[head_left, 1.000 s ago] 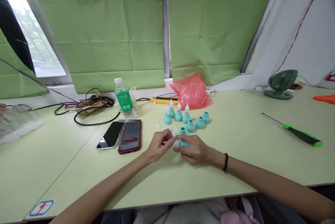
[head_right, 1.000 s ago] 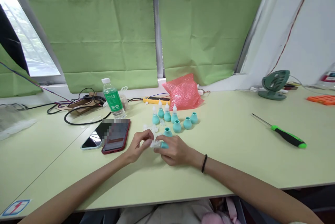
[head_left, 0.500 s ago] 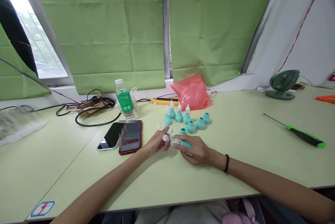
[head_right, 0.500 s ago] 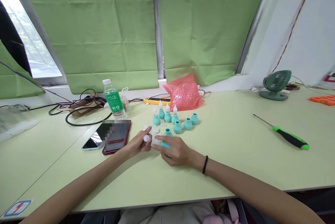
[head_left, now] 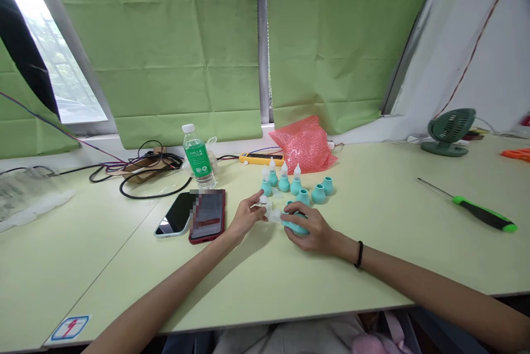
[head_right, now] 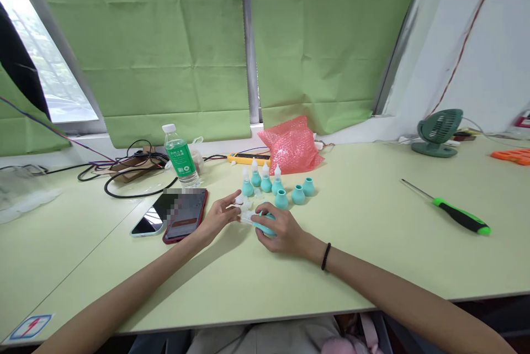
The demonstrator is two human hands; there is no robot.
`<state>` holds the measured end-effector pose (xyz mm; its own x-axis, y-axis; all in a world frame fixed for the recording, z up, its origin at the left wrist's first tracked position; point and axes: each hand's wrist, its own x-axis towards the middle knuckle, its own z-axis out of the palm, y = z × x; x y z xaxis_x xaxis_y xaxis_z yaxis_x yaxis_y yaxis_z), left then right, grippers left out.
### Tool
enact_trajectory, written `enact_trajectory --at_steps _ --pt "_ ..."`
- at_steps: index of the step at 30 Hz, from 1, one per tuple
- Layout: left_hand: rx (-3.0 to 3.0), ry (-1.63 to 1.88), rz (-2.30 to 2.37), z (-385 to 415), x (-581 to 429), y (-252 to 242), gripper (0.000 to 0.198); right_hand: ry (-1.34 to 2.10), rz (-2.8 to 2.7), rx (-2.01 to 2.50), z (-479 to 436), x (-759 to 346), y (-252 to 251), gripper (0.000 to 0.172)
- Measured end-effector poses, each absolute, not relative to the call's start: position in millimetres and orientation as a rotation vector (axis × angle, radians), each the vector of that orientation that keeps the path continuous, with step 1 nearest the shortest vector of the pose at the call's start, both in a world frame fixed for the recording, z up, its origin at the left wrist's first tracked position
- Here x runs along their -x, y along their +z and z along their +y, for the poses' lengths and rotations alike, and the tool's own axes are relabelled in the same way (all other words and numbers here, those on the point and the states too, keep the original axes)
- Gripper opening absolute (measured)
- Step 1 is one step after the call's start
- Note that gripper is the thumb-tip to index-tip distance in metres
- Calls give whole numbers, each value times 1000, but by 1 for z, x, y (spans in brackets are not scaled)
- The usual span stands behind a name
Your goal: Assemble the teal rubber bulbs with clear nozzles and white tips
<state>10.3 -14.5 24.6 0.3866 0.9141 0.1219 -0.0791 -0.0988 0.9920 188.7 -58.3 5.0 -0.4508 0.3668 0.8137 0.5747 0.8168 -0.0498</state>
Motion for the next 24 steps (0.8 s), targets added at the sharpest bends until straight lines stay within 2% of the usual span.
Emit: enact_trajectory --at_steps 6,13,24 --pt "-1465 1012 762 -14 -9 25 58 -286 -2148 636 -53 -190 4 29" --pt "-1949 1100 784 -25 -9 32 23 -262 -2084 640 -49 -190 5 30" --pt "-2847 1098 734 -20 -4 19 23 -382 -2137 650 -45 -194 3 20"
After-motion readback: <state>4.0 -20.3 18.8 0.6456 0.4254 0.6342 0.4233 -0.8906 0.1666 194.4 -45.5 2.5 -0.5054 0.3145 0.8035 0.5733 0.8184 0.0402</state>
